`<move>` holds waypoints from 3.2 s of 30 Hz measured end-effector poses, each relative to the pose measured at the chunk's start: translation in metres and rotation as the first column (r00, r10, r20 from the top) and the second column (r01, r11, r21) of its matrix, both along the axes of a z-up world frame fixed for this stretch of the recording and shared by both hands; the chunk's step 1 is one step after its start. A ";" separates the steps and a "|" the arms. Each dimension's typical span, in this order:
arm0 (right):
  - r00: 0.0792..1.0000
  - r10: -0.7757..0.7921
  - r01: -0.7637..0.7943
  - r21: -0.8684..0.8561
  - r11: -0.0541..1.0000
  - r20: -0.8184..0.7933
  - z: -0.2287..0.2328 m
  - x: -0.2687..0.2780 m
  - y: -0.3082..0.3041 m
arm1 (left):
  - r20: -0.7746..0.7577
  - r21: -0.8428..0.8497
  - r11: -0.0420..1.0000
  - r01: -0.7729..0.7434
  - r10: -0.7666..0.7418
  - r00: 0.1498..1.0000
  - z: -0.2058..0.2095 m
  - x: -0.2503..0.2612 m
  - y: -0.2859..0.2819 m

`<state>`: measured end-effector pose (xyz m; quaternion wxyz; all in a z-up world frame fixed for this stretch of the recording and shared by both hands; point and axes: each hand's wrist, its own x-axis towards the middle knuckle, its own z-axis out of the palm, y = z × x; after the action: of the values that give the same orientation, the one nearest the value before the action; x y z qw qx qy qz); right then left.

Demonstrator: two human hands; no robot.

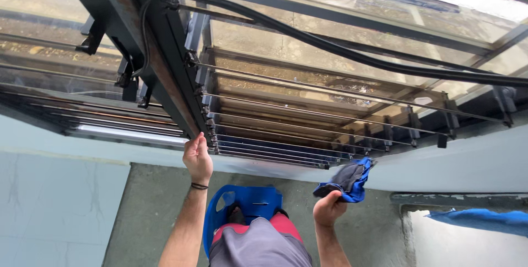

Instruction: The person wipes the individual glass panes of a louvered window using a cloth.

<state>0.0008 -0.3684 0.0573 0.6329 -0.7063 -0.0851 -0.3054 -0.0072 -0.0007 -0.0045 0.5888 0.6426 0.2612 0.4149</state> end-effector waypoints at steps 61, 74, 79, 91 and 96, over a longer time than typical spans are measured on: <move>0.834 0.548 -0.180 -0.971 0.155 -0.067 0.151 0.079 0.253 | 0.041 0.108 0.994 0.003 -0.007 0.999 0.039 0.042 0.016; 0.811 0.145 -0.576 -0.817 0.029 -0.566 0.147 0.089 0.295 | 0.078 0.006 0.999 0.036 -0.037 0.996 0.042 0.042 0.010; 0.899 0.436 -0.014 -0.989 0.149 0.053 0.151 0.073 0.280 | 0.246 -0.103 0.983 0.152 -0.123 0.962 0.044 0.042 0.014; 0.938 0.240 -0.276 -0.958 0.080 -0.250 0.138 0.078 0.174 | 0.065 -0.075 0.995 0.069 -0.064 0.996 0.031 0.044 0.017; 0.932 -0.192 -0.284 -0.948 0.142 -0.308 0.127 0.111 0.104 | 0.048 -0.143 0.987 0.077 -0.071 0.996 0.028 0.045 0.015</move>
<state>0.1115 -0.2641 0.1847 0.0274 -0.9850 -0.1690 -0.0198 0.0381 0.0141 0.0237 0.6545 0.5983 0.2538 0.3864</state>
